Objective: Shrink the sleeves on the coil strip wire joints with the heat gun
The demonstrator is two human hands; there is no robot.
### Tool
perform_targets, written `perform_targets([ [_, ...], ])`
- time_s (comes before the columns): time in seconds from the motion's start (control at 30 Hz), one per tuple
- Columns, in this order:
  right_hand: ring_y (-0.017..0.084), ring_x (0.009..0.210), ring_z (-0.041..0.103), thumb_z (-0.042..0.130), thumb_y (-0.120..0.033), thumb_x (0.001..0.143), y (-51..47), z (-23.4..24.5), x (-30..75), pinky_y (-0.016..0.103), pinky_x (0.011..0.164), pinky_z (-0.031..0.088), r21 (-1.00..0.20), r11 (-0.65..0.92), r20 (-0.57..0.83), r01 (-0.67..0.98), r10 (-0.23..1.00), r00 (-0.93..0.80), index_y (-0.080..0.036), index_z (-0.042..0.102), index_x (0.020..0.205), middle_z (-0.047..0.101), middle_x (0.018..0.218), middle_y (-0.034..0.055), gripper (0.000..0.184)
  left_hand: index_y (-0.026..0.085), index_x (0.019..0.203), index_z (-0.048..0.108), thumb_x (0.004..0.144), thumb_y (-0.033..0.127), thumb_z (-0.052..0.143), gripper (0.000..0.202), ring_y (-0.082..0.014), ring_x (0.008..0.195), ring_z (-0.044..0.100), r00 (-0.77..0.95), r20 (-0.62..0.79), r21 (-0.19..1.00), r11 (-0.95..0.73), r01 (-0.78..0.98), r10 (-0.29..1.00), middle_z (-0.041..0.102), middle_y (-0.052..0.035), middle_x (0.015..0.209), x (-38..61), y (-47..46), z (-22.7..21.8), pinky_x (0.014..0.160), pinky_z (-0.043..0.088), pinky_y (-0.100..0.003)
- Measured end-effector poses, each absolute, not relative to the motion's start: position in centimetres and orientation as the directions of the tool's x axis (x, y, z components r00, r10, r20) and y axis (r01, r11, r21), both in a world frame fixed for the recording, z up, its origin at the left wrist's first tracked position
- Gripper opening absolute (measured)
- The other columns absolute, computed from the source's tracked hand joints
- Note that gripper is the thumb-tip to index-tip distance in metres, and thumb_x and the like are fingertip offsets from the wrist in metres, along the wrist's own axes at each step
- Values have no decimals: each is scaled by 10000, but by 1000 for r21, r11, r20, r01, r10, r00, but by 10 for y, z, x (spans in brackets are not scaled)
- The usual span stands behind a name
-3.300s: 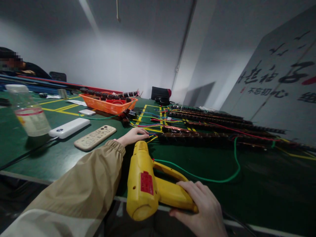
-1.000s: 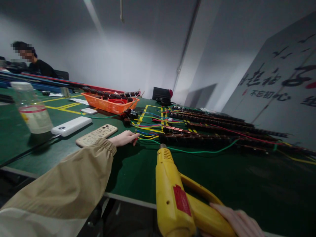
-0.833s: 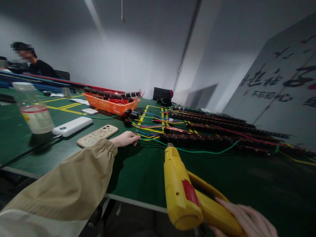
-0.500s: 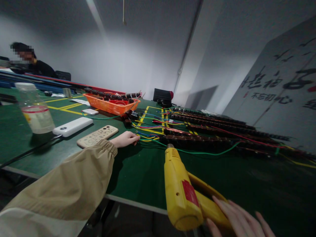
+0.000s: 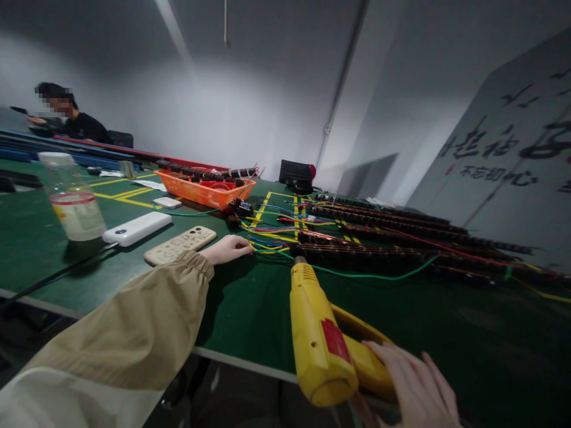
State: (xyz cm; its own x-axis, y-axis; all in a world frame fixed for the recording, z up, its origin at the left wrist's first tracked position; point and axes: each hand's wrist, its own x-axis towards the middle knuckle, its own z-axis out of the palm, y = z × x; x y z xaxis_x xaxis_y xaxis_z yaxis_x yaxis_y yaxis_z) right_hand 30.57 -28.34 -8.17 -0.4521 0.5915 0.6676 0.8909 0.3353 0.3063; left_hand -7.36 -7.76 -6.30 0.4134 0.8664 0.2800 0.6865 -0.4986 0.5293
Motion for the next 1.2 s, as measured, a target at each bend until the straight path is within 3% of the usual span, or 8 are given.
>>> perform_targets([
  [0.17, 261, 943, 585, 608, -502, 745, -273, -78, 289, 476, 970, 273, 204, 421, 681, 884, 587, -437, -215, 488, 1100, 653, 998, 41, 472, 155, 941, 718, 859, 472, 477, 406, -178, 820, 610, 443, 282, 419, -524, 742, 851, 683, -68, 914, -74, -89, -58, 733, 442, -247],
  [0.3, 241, 965, 569, 665, -461, 717, -266, -76, 270, 450, 992, 283, 102, 486, 671, 868, 611, -421, -222, 476, 1099, 640, 1006, 31, 488, 183, 936, 714, 903, 388, 422, 359, -173, 805, 597, 427, 322, 323, -522, 789, 845, 649, -68, 901, -74, -112, -55, 706, 441, -251],
  [0.57, 269, 1150, 490, 687, -429, 696, -262, -70, 243, 494, 1056, 212, 0, 523, 628, 852, 663, -407, -255, 472, 1105, 625, 1079, 8, 493, 173, 975, 698, 896, 334, 443, 311, -187, 842, 584, 325, 433, 357, -491, 795, 841, 597, -69, 912, -77, -113, -68, 757, 457, -291],
  [0.77, 244, 1066, 540, 661, -407, 731, -261, -71, 240, 460, 1022, 277, -16, 558, 654, 830, 634, -413, -242, 479, 1120, 630, 1069, 20, 460, 175, 997, 706, 891, 314, 466, 297, -175, 834, 561, 315, 503, 354, -525, 774, 805, 558, -67, 901, -75, -109, -68, 746, 462, -289],
  [0.93, 213, 950, 581, 642, -373, 747, -258, -75, 249, 393, 914, 381, -49, 571, 673, 819, 625, -395, -239, 504, 1092, 646, 1026, 14, 396, 190, 1004, 699, 889, 327, 472, 289, -173, 828, 562, 331, 458, 372, -515, 772, 825, 565, -53, 872, -75, -111, -69, 747, 458, -286],
  [1.2, 242, 938, 608, 619, -426, 725, -259, -76, 300, 396, 837, 441, 58, 565, 670, 823, 589, -452, -239, 522, 1095, 664, 1020, 26, 426, 162, 909, 662, 867, 284, 469, 232, -161, 806, 556, 382, 371, 390, -516, 763, 846, 551, -64, 916, -76, -110, -73, 759, 461, -287],
])
